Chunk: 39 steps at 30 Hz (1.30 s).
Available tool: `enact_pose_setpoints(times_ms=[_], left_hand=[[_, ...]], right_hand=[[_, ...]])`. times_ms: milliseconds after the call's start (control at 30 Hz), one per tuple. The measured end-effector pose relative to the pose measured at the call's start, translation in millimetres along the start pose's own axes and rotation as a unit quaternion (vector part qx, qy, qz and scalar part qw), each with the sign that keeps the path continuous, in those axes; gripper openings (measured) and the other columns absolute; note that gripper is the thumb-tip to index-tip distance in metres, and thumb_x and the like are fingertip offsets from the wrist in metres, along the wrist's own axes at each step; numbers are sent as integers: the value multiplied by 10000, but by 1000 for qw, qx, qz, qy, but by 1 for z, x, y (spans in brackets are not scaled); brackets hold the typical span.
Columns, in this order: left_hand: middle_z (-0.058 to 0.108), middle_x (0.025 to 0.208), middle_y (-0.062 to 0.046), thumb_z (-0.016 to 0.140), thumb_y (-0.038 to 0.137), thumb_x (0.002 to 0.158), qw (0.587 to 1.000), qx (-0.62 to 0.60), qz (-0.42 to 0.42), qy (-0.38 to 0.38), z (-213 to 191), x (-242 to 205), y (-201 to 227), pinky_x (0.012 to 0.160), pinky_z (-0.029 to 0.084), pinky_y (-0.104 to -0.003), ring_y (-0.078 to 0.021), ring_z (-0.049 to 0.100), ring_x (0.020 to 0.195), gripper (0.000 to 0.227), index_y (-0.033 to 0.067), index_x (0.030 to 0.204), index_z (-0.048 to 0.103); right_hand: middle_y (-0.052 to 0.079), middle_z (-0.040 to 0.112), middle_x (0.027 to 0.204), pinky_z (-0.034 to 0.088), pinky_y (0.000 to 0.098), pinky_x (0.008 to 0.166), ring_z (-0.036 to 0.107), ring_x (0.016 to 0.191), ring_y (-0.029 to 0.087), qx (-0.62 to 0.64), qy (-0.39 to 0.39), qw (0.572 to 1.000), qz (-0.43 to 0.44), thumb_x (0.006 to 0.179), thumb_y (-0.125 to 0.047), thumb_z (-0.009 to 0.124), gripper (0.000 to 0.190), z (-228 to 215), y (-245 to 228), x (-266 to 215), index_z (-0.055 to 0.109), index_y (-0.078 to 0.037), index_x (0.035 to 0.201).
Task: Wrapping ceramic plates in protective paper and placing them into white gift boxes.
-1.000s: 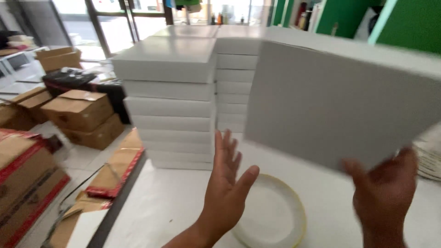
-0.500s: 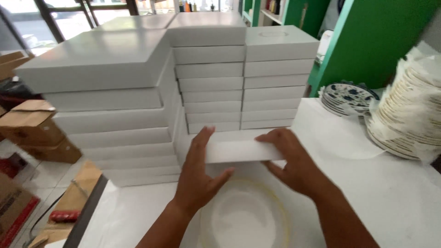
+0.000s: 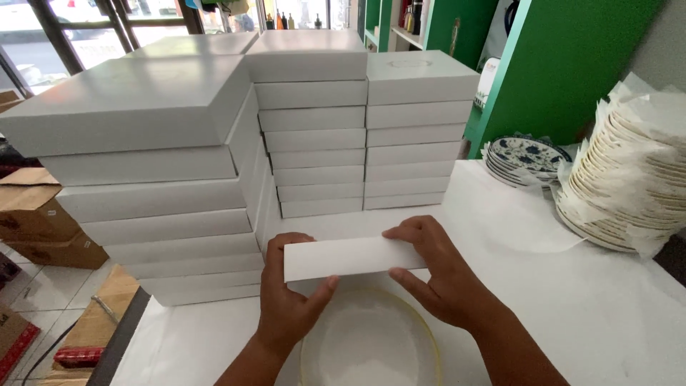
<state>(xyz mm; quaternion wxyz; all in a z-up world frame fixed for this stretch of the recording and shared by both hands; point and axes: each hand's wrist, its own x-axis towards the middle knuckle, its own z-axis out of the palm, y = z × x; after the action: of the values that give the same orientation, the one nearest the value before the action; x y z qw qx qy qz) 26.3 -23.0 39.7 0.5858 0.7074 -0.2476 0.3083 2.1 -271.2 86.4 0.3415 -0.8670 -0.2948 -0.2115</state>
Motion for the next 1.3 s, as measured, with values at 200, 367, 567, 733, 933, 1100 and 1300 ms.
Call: enact_pose_setpoints(times_ms=[200,367,567,733,933,1100,1300], left_hand=[[607,1088,-16,767,215,697,997,-11,-69,10,-5,0,6,849,504,-305,-177,606,1000,500,157,1135,533],[586,1050,-30,762,150,651,1000,-9,8,-16,-10,5,11,873,483,-300,-179,597,963,503,126,1088,514],[558,1094,-33,830,197,597,998,10,50,-35,-11,2,13,903,467,-286,-181,574,995,618,122,1134,533],[558,1108,-11,892,216,578,997,33,52,-39,-10,1,16,925,470,-289,-172,573,1015,663,137,1136,544],[538,1145,-8,879,177,557,997,28,21,-62,-12,4,26,939,466,-267,-163,570,1045,704,127,1164,525],[522,1165,-3,882,175,559,997,24,8,-73,-10,2,27,940,454,-255,-154,544,1048,735,123,1185,502],[516,1210,-16,903,210,549,997,33,14,-74,-9,-2,26,973,453,-278,-172,535,1104,791,126,1221,495]], right_hand=[[72,532,1260,504,361,962,565,1186,220,5,-22,999,23,961,-303,602,442,5,-3,-1,556,-165,1378],[45,655,1037,445,402,933,607,982,235,-129,76,982,-112,801,-322,810,416,5,4,-1,701,-146,1162],[44,664,932,468,413,846,627,882,251,-169,52,969,-170,830,-358,840,369,-4,-2,-2,701,-108,1064],[72,729,955,529,392,749,662,797,248,-206,69,949,-230,838,-306,862,356,-9,-11,-1,714,-65,1054],[73,760,1017,545,358,696,695,787,199,-225,85,929,-281,867,-258,840,314,-12,-23,3,704,-52,1062],[73,757,1011,545,338,680,684,758,196,-230,97,926,-283,864,-276,847,327,-12,-24,3,715,-51,1061],[65,737,1002,518,354,695,678,788,205,-246,87,928,-265,873,-381,837,409,-9,-22,-2,707,-64,1096]])
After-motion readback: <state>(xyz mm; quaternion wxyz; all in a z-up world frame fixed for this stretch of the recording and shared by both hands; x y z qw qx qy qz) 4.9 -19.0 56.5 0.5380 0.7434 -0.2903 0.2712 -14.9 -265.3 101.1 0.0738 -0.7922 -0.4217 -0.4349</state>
